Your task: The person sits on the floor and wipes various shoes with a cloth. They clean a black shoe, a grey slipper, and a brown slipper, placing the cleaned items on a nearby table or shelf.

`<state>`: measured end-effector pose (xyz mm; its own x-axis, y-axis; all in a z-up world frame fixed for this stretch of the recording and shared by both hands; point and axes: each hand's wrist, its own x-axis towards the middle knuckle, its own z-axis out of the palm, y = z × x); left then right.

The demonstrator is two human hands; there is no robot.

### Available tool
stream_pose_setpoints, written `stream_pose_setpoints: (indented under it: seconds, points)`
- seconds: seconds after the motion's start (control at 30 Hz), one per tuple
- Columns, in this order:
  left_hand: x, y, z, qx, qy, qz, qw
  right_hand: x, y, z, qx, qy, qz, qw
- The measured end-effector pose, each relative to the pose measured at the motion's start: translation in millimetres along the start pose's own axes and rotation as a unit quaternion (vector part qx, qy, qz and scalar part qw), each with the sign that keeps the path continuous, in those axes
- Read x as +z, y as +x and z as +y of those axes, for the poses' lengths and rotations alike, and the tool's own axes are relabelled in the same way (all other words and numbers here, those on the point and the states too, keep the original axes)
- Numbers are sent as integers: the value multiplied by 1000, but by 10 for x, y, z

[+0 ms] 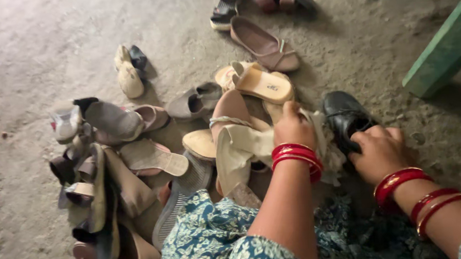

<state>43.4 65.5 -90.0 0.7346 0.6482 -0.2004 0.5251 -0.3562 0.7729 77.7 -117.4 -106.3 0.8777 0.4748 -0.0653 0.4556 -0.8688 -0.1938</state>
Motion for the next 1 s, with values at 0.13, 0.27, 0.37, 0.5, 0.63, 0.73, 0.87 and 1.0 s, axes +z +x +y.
stream_pose_setpoints:
  seconds: [0.13, 0.27, 0.37, 0.5, 0.63, 0.73, 0.87, 1.0]
  points:
    - [172, -76, 236, 96, -476, 41, 873, 14, 196, 88, 78, 345, -26, 935]
    - [-221, -870, 668, 110, -178, 35, 977, -394, 158, -47, 153, 524, -96, 832]
    - [-300, -1294, 825, 134, 10, 153, 979, -721, 46, -72, 83, 534, -128, 832]
    - [-297, -989, 419, 103, -62, 177, 977, -1103, -99, -262, -109, 474, -164, 858]
    - [-363, -725, 198, 157, -117, 173, 965, -1626, -253, -473, -168, 317, -167, 918]
    - [-387, -1024, 571, 135, -230, 135, 954, -2021, -259, -507, -102, 315, -125, 935]
    - [-529, -1748, 1152, 188, -226, 124, 948, -2322, -237, -404, 115, 475, -176, 855]
    - [-655, -2206, 1506, 258, -58, 219, 939, -2321, -277, -447, 200, 526, -155, 812]
